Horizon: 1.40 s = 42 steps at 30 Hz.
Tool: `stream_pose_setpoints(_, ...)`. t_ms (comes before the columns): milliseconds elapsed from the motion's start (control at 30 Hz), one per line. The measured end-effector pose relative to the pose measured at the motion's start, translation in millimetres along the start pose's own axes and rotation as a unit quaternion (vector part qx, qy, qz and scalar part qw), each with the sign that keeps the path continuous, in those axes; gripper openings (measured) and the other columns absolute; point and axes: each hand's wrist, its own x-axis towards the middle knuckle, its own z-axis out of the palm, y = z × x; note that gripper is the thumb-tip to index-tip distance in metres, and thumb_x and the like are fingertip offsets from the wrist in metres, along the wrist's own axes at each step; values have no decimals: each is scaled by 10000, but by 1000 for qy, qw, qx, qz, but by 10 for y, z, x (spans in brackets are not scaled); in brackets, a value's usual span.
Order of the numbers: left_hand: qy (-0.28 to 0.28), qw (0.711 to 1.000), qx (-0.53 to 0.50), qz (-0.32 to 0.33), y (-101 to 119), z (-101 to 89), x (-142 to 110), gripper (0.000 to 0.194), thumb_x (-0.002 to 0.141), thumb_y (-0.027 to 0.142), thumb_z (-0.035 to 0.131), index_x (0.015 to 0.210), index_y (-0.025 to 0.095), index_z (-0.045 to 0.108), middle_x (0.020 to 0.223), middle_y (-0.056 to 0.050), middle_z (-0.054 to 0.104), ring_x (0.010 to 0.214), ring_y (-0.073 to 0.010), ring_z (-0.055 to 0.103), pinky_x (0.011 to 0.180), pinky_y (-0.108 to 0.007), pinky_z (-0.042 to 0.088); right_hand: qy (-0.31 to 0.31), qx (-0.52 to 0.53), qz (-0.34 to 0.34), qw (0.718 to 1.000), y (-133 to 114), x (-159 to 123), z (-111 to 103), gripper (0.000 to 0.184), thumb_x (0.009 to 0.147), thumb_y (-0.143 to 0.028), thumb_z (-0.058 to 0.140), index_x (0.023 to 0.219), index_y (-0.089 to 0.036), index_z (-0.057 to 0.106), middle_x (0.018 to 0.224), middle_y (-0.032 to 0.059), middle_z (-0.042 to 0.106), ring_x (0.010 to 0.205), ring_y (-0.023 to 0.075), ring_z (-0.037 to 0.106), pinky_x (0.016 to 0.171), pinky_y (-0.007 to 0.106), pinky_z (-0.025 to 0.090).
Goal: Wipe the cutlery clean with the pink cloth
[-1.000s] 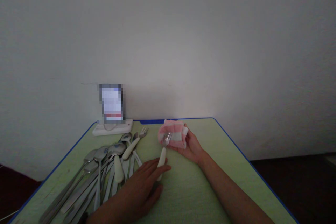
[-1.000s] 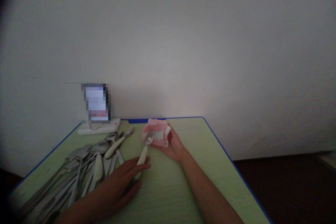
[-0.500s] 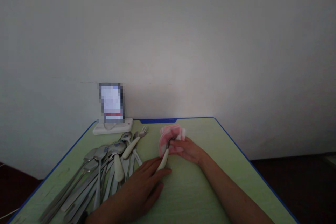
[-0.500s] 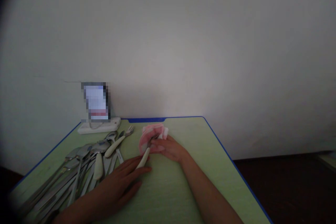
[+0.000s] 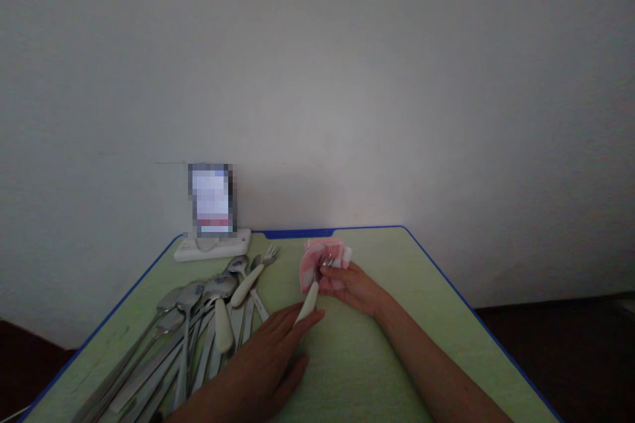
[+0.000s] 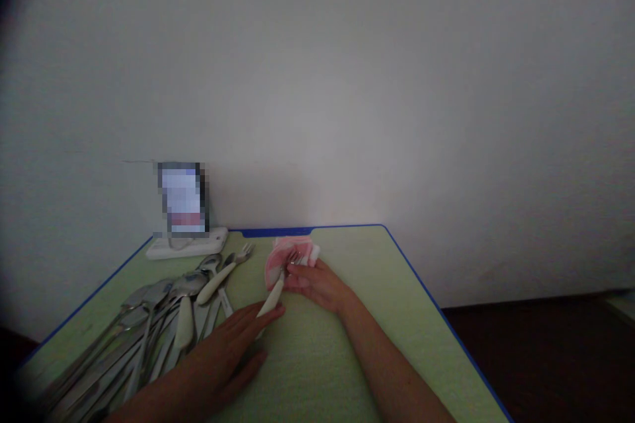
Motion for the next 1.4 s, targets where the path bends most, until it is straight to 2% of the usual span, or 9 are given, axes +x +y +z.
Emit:
stream_pose_setpoints(267,0,1000,-3,3,-25,16,17,557,874,102,413,1386,292,311,1408,-49,440,1278,-204,407,1045,-444,379,39,0,8,999,23,8,-19,275,622,-197,750,858,-126,626,787,37,674,716,147,642,723,315,509)
stream_pose_setpoints(433,1,1000,-7,5,-17,-10,7,529,882,151,453,1381,288,339,1415,-47,430,1299,-211,375,1059,-431,364,34,2,3,999,2,9,7,288,617,-201,753,865,-122,629,776,40,679,699,155,648,703,323,514)
stream_pose_setpoints(600,7,1000,-10,5,-25,16,5,504,905,185,448,1382,311,344,1405,-45,444,1279,-215,407,1037,-427,390,47,5,7,999,-9,4,29,244,640,-218,744,839,-128,636,766,27,679,693,144,639,696,307,517)
stream_pose_setpoints(667,6,1000,-12,-4,-25,30,11,507,909,179,438,1387,311,334,1388,-49,465,1265,-217,425,1028,-434,399,56,18,-1,998,-16,12,37,247,685,-280,717,867,-133,639,787,37,683,700,148,636,690,308,516)
stream_pose_setpoints(767,-2,1000,-13,-24,-8,30,18,508,916,180,421,1398,299,313,1368,-60,486,1252,-221,438,1021,-447,404,69,63,-23,995,-35,34,43,297,760,-376,639,932,-134,633,864,65,692,788,167,638,771,331,505)
stream_pose_setpoints(900,-10,999,-12,-31,10,15,15,495,918,195,424,1392,298,324,1372,-57,481,1257,-220,432,1028,-445,396,59,102,-26,993,-57,48,40,339,785,-403,600,982,-128,626,908,74,695,864,176,631,851,334,477)
stream_pose_setpoints(1067,10,1000,-12,-5,5,6,10,513,908,219,461,1393,307,322,1373,-51,480,1259,-223,427,1026,-425,403,41,61,-17,997,-34,31,34,347,737,-382,664,967,-123,640,946,77,687,864,173,628,843,334,473)
stream_pose_setpoints(1200,2,1000,-12,2,11,-15,15,485,910,222,458,1377,303,354,1384,-47,469,1273,-218,409,1037,-425,389,43,23,-8,999,-8,21,32,319,699,-339,710,931,-129,649,922,69,685,820,164,627,811,336,478)
stream_pose_setpoints(1400,-5,1000,-16,4,20,-28,21,477,904,224,465,1368,287,372,1385,-51,468,1286,-227,391,1042,-440,381,39,19,-11,999,-1,26,19,297,689,-306,719,920,-131,656,902,63,685,797,153,624,783,310,479)
